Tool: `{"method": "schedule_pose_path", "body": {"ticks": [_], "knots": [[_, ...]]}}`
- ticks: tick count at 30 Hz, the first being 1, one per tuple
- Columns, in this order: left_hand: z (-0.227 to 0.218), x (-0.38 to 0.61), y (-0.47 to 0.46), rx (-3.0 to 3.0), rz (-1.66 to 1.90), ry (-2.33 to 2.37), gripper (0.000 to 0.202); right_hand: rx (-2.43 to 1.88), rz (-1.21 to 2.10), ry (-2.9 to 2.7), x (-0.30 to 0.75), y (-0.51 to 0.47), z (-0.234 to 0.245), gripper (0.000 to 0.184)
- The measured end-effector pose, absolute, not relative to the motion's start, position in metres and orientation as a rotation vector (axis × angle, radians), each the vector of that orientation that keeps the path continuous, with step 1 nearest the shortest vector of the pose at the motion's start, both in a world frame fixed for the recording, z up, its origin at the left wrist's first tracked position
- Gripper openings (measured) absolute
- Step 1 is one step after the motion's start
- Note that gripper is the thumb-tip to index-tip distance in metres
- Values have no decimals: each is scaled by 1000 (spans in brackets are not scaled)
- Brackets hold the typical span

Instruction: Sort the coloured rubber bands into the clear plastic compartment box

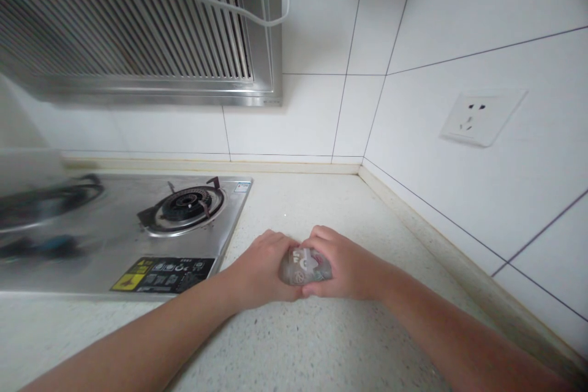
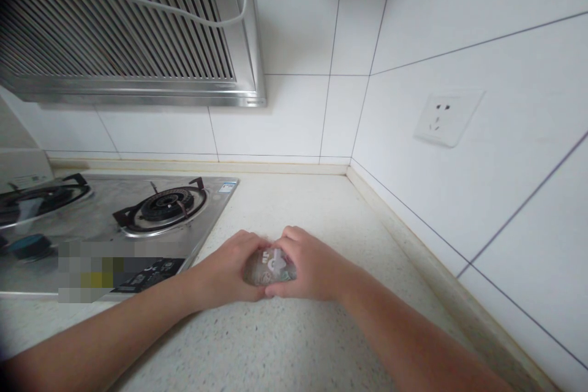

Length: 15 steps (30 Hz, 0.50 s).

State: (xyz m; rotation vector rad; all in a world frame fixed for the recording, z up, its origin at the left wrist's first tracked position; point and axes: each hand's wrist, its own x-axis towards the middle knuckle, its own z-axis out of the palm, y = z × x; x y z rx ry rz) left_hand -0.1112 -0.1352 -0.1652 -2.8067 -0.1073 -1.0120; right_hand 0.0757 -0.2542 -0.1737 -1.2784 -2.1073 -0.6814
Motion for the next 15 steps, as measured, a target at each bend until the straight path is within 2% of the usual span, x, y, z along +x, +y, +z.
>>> {"method": "schedule_pose_path", "body": {"ticks": [8, 10, 13, 15], "knots": [[-163, -114, -145, -2814, -988, -203, 59, -1397, -765, -2145, 73, -261, -169, 51], [-162, -114, -147, -2817, -974, -210, 61, -1401, -778, -2159, 73, -262, -168, 44], [-161, -113, -149, -2820, -948, -225, 64, -1328, -696, -2200, 75, -263, -168, 38], [-160, -112, -148, -2818, -948, -225, 64, -1284, -639, -2198, 76, -264, -168, 40]]}}
